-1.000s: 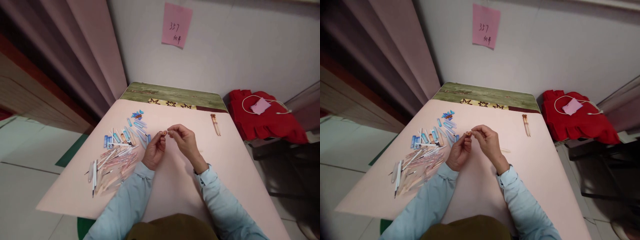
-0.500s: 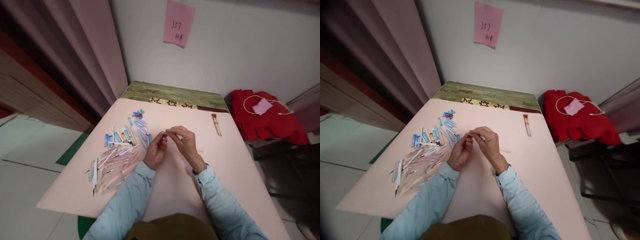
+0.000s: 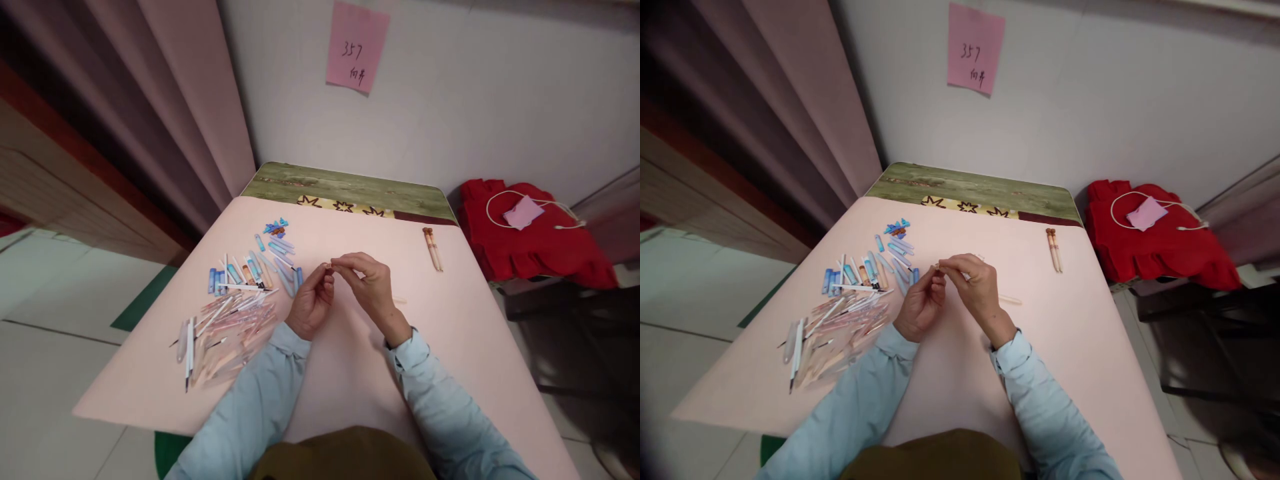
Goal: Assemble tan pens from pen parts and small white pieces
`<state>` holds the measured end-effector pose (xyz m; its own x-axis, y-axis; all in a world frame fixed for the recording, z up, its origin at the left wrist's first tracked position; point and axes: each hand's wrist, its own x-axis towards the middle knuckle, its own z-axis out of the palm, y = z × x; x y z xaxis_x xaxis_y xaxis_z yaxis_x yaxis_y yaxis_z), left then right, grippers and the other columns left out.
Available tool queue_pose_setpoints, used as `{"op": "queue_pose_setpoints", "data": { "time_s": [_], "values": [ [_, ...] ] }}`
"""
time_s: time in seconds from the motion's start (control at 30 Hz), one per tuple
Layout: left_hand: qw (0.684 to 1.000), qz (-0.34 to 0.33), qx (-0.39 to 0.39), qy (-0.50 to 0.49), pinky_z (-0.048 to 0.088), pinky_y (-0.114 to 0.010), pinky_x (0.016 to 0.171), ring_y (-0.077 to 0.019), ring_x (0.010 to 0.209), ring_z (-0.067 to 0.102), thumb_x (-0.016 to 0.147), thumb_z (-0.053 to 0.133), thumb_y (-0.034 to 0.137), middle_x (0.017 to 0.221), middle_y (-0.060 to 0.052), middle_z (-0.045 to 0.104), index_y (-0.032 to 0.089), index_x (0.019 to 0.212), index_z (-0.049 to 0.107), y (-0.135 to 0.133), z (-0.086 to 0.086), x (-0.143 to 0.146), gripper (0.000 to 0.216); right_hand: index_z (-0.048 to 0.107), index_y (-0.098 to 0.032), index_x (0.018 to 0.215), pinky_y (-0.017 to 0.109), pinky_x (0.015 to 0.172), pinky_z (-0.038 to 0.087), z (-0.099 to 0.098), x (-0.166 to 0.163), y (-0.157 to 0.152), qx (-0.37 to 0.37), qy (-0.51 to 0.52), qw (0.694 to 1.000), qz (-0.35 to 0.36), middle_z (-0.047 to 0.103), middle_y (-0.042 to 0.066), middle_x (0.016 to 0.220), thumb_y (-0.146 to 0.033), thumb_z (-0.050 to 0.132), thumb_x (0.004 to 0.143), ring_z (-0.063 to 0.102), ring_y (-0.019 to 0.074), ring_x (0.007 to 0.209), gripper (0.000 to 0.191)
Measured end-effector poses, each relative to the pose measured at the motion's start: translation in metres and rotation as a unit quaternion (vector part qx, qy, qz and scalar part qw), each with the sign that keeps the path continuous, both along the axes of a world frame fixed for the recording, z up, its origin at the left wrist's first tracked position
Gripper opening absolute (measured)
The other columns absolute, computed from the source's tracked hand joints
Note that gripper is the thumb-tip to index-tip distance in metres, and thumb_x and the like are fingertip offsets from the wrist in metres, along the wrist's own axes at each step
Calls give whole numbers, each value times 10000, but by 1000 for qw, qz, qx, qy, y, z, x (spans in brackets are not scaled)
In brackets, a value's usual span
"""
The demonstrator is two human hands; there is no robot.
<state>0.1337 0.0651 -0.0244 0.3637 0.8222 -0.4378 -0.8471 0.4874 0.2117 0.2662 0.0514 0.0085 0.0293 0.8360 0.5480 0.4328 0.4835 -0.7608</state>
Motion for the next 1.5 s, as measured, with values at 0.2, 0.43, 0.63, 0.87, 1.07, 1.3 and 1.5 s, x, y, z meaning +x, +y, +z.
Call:
{"op": "queue_pose_setpoints", "data": {
  "time_s": [0.2, 0.43, 0.63, 0.87, 1.07, 1.3, 1.5],
  "values": [
    [1000, 0, 8, -5, 539, -80, 519, -40, 572, 638, 960, 487, 80, 743, -38, 676, 72, 916, 647, 0, -2, 0, 166, 771, -254, 907, 286, 762, 555, 4, -2, 0, -22, -4, 1000, 4, 751, 30, 889, -216, 661, 882, 698, 167, 827, 119],
    [1000, -12, 12, 4, 527, -80, 511, -26, 568, 614, 952, 506, 88, 845, -52, 702, 86, 875, 651, -2, 1, 3, 164, 761, -204, 989, 325, 793, 550, 11, 70, -5, -88, 27, 990, -105, 751, 67, 995, -349, 697, 836, 690, 193, 876, 220],
    [999, -6, 28, 20, 525, -101, 510, -38, 590, 615, 939, 532, 92, 850, -53, 693, 85, 879, 653, -2, -3, 7, 136, 767, -227, 973, 324, 705, 528, -30, 115, -52, -203, -147, 955, -158, 747, 57, 920, -411, 652, 844, 676, 199, 777, 252],
    [994, -1, 96, 57, 528, -106, 571, -38, 635, 614, 902, 586, 92, 858, -33, 662, 105, 895, 655, 0, -4, 6, 70, 747, -239, 931, 318, 733, 481, -40, 99, -59, -193, -307, 918, -158, 717, 48, 922, -250, 641, 853, 654, 217, 898, 131],
    [991, -7, 117, 69, 542, -133, 597, -58, 654, 625, 868, 646, 117, 886, -48, 673, 115, 920, 659, -2, -10, 8, 54, 701, -234, 925, 292, 674, 487, -31, 85, -60, -161, -161, 960, -162, 719, 10, 856, -339, 617, 881, 662, 186, 762, 142],
    [989, -27, 126, 78, 540, -131, 593, -59, 651, 630, 840, 687, 125, 893, -59, 688, 107, 945, 666, -6, -9, 10, 109, 692, -233, 919, 302, 684, 530, -19, 56, -66, -50, -105, 982, -149, 719, 28, 857, -300, 619, 871, 670, 193, 787, 110],
    [988, -29, 125, 92, 531, -128, 567, -64, 641, 635, 819, 711, 128, 859, -50, 697, 118, 924, 662, -8, -4, 11, 116, 706, -240, 943, 335, 694, 558, -16, 54, -68, -28, -108, 981, -156, 723, 39, 865, -303, 625, 885, 672, 210, 795, 118]
  ]
}}
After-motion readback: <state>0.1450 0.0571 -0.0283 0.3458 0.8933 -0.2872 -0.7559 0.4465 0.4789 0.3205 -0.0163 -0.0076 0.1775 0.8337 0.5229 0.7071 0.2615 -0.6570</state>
